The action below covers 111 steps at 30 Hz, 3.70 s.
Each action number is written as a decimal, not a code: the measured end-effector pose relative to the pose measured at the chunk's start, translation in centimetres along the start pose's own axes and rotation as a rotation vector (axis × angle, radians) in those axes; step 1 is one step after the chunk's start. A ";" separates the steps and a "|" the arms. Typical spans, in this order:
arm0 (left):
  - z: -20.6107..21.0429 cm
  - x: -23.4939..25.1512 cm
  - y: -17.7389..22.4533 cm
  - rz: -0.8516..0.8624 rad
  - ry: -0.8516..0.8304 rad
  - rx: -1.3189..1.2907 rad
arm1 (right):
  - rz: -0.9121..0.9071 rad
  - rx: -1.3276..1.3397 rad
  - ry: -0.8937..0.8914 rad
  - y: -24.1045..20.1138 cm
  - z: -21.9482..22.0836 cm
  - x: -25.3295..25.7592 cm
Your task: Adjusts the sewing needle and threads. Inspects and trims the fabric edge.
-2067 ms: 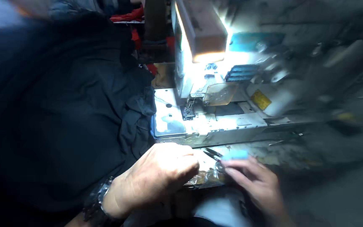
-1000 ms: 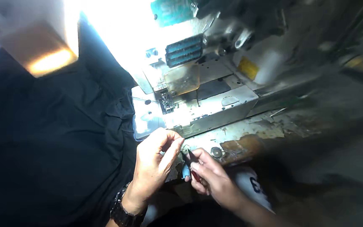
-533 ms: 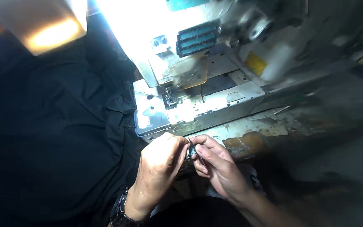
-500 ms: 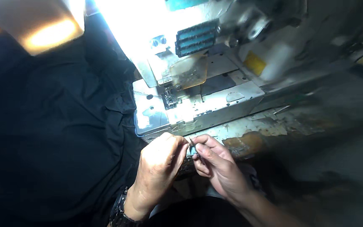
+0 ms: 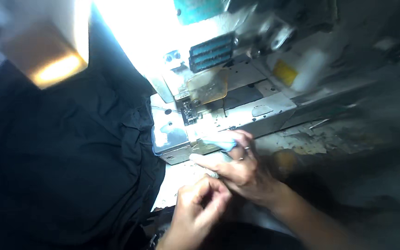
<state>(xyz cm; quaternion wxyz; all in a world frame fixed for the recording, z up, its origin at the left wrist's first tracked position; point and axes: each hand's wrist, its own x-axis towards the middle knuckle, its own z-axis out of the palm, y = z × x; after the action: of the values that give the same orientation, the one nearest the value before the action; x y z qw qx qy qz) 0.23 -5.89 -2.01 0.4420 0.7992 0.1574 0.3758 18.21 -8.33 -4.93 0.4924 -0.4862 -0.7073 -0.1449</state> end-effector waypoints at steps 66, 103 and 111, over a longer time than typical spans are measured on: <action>-5.4 11.7 -1.1 -0.427 0.347 0.612 | 0.218 0.293 0.363 1.7 1.5 0.9; -4.7 11.2 -0.4 -0.417 0.354 0.650 | 0.215 0.259 0.361 1.5 1.6 0.9; -4.8 11.6 -0.8 -0.424 0.371 0.644 | 0.205 0.247 0.368 1.5 1.6 0.9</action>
<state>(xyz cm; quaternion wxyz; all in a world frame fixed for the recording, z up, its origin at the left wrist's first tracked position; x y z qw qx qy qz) 4.51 4.16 4.20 0.2015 0.7651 0.5043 0.3459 18.55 -5.99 -5.40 0.6807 -0.4572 -0.5648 -0.0928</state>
